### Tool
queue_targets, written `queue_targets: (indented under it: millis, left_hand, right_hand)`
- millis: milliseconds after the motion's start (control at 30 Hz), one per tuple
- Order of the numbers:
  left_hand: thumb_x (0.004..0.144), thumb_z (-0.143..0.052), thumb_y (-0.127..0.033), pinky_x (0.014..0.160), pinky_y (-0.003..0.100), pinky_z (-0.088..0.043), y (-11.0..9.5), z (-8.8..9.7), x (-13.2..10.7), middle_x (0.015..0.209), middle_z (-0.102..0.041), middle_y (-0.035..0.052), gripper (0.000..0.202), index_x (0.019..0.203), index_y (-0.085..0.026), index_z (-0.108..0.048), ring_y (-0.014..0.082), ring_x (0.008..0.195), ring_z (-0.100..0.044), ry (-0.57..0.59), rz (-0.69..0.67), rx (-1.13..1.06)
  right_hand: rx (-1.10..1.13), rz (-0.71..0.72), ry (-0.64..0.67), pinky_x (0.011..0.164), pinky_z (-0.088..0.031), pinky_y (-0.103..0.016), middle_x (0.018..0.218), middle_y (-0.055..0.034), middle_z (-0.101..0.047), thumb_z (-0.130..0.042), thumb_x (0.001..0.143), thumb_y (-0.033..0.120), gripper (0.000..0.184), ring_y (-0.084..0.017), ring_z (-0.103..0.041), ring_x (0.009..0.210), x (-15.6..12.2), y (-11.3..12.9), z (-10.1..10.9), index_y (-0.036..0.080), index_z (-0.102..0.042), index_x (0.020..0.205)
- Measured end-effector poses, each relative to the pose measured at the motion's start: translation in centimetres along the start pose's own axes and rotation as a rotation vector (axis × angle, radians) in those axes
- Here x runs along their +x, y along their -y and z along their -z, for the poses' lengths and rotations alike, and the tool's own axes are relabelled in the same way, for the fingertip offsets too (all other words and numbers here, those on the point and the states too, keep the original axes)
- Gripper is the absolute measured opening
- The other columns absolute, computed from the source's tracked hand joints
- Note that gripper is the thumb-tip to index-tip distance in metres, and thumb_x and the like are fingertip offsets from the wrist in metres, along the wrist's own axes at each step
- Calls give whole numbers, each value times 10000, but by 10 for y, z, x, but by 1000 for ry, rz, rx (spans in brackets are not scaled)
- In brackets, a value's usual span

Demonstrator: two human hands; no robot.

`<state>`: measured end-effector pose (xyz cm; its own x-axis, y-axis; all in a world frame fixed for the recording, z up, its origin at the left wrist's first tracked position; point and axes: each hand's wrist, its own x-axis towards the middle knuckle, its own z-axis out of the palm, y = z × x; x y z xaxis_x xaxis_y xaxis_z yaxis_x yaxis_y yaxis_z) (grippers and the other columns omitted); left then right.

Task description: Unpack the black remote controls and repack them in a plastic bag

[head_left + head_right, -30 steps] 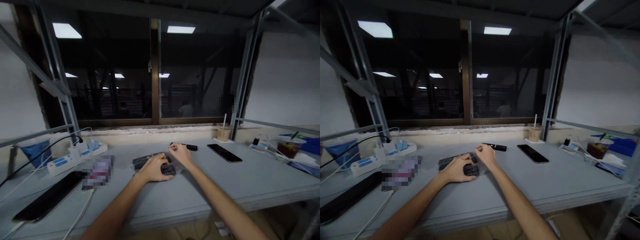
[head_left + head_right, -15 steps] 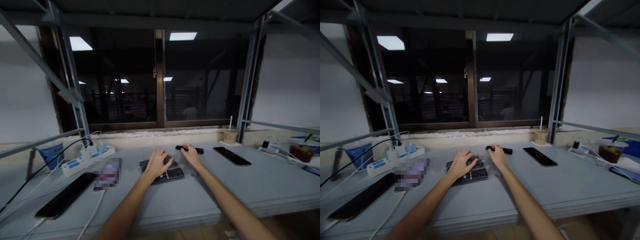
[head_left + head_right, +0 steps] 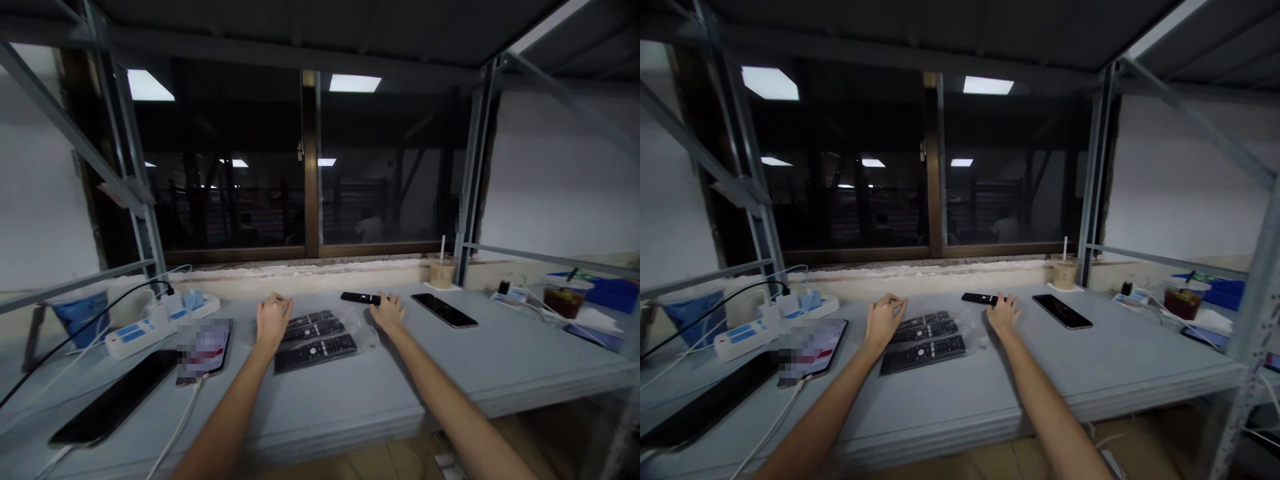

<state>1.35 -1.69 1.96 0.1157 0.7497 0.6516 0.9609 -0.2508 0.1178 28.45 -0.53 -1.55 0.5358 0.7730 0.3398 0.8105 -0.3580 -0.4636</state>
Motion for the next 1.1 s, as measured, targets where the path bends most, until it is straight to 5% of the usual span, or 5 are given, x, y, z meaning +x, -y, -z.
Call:
queue_targets:
  millis: [200,467,833,1100]
  left_hand:
    - [847,-424,-301,783,322,-354,0,1,0,965,-607,28,273,849,-236,-690,179,890,-566,11,33,-9]
    - [815,-412,-457,803,332,-361,-4,5,0,861,-629,53,417,604,-187,-649,198,845,-572,40,137,-3]
    - [824,-352,-350,858,370,-374,-2,-1,-1,976,-645,104,383,846,-178,-694,244,891,-599,169,231,42]
    - [810,-376,-310,843,334,-394,-4,-3,-2,996,-656,83,338,843,-198,-693,220,917,-600,211,200,73]
  right_hand:
    - [-51,12,16,981,-201,-522,1385,-141,-319,-423,813,315,502,-355,-215,1283,1,-2,-3,180,-414,1297]
    - [-67,27,51,958,-246,-470,1234,-152,-475,-401,831,335,482,-315,-412,1150,4,-3,-1,153,-417,1276]
    - [-74,28,6,934,-257,-422,1159,-165,-509,-316,887,320,369,-277,-480,1083,3,-5,4,168,-585,1088]
    - [-47,21,34,941,-263,-401,1079,-125,-595,-414,859,287,395,-233,-541,1032,4,-2,3,171,-423,1236]
